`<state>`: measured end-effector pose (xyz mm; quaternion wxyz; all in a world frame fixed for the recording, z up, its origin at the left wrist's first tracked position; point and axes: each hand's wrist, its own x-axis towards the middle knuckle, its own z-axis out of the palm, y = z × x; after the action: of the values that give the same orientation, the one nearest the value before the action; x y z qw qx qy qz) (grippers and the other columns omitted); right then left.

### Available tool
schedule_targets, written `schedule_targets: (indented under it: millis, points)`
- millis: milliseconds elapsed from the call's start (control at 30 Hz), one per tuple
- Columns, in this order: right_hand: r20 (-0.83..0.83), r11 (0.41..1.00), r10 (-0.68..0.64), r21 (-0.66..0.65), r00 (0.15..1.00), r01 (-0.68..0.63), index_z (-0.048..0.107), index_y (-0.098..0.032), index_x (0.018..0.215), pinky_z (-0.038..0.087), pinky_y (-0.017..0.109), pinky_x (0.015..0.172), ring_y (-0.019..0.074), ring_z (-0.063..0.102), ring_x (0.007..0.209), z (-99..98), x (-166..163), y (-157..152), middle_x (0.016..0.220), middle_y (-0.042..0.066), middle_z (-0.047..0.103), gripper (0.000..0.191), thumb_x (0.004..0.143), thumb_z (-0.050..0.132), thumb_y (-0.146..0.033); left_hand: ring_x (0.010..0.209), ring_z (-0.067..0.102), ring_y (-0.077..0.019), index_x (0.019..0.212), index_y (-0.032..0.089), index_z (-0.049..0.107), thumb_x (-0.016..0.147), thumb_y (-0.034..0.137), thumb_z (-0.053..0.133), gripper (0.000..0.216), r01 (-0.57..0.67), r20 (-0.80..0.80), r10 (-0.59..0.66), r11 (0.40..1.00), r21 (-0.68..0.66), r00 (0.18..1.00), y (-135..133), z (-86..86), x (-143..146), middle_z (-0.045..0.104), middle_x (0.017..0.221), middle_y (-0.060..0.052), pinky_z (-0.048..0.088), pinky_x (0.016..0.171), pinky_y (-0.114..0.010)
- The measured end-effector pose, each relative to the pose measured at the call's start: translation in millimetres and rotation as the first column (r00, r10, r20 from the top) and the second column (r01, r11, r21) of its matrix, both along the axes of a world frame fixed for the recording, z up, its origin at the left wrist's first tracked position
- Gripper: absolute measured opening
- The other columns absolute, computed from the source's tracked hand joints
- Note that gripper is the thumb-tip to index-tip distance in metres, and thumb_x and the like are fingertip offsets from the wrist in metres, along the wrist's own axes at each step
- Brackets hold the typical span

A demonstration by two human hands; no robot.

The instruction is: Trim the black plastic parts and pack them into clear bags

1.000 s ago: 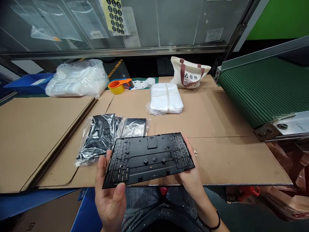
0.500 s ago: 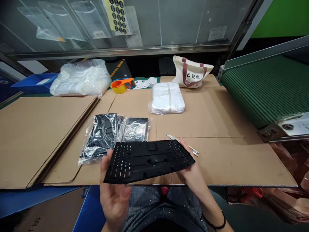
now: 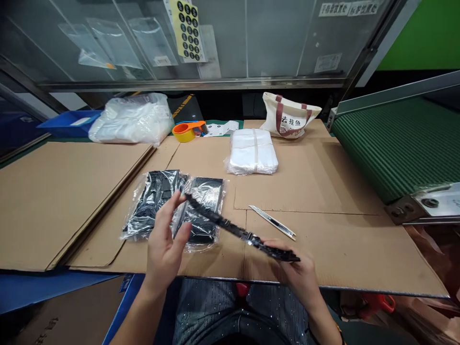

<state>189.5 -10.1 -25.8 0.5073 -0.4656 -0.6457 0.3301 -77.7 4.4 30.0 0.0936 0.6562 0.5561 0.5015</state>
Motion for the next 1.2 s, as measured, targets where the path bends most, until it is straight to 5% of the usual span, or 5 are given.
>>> schedule_targets:
  millis: [233,400,600,833,1200]
  points:
    - [-0.248,0.750,-0.658,-0.290,0.711,0.594,0.069,-0.014,0.079,0.056,0.037,0.073,0.0217,0.066,0.072,-31.6,21.6,20.7,0.077,0.007,0.070,0.048,0.062,0.078,-0.058,0.110,0.061,-0.0179,0.122,0.020,0.058,0.093,0.027,0.051,0.031,0.318,-0.031,-0.326,0.936,-0.152,0.945,58.5,37.3,20.2,0.066,0.121,-0.007,0.049,0.095,-0.034]
    - [-0.371,0.723,-0.690,-0.322,0.621,0.611,0.064,-0.014,0.079,0.052,0.041,0.083,0.0177,0.062,0.073,-47.4,24.1,20.8,0.083,0.004,0.065,0.051,0.060,0.079,-0.060,0.113,0.060,-0.0162,0.127,0.019,0.053,0.097,0.019,0.041,0.033,0.200,-0.554,-0.320,0.943,-0.267,0.769,123.8,44.0,46.7,0.064,0.125,-0.006,0.049,0.093,-0.030]
    - [-0.293,0.716,-0.698,-0.278,0.654,0.640,0.066,-0.011,0.086,0.051,0.038,0.080,0.0237,0.063,0.082,-60.3,20.8,9.0,0.088,0.010,0.069,0.056,0.064,0.074,-0.062,0.092,0.066,-0.0241,0.106,0.010,0.063,0.090,0.011,0.051,0.020,0.100,-0.777,-0.304,0.949,-0.300,0.552,195.8,1.3,55.0,0.071,0.093,-0.012,0.052,0.080,-0.039]
    - [-0.236,0.706,-0.708,-0.272,0.666,0.654,0.068,-0.011,0.079,0.050,0.037,0.074,0.0270,0.065,0.080,-69.3,19.4,4.9,0.078,0.010,0.070,0.050,0.070,0.070,-0.060,0.095,0.062,-0.0200,0.096,0.012,0.063,0.090,0.028,0.058,0.018,0.096,-0.871,-0.315,0.949,-0.301,0.378,214.8,-18.5,43.8,0.065,0.097,-0.007,0.049,0.086,-0.041]
    - [-0.177,0.693,-0.709,-0.350,0.682,0.630,0.069,-0.010,0.083,0.049,0.040,0.082,0.0295,0.064,0.088,-65.1,19.5,3.5,0.085,0.012,0.072,0.056,0.069,0.068,-0.065,0.092,0.062,-0.0188,0.098,0.013,0.063,0.091,0.029,0.058,0.019,0.045,-0.874,-0.326,0.942,-0.333,0.360,228.6,-21.9,50.9,0.065,0.100,-0.006,0.052,0.083,-0.040]
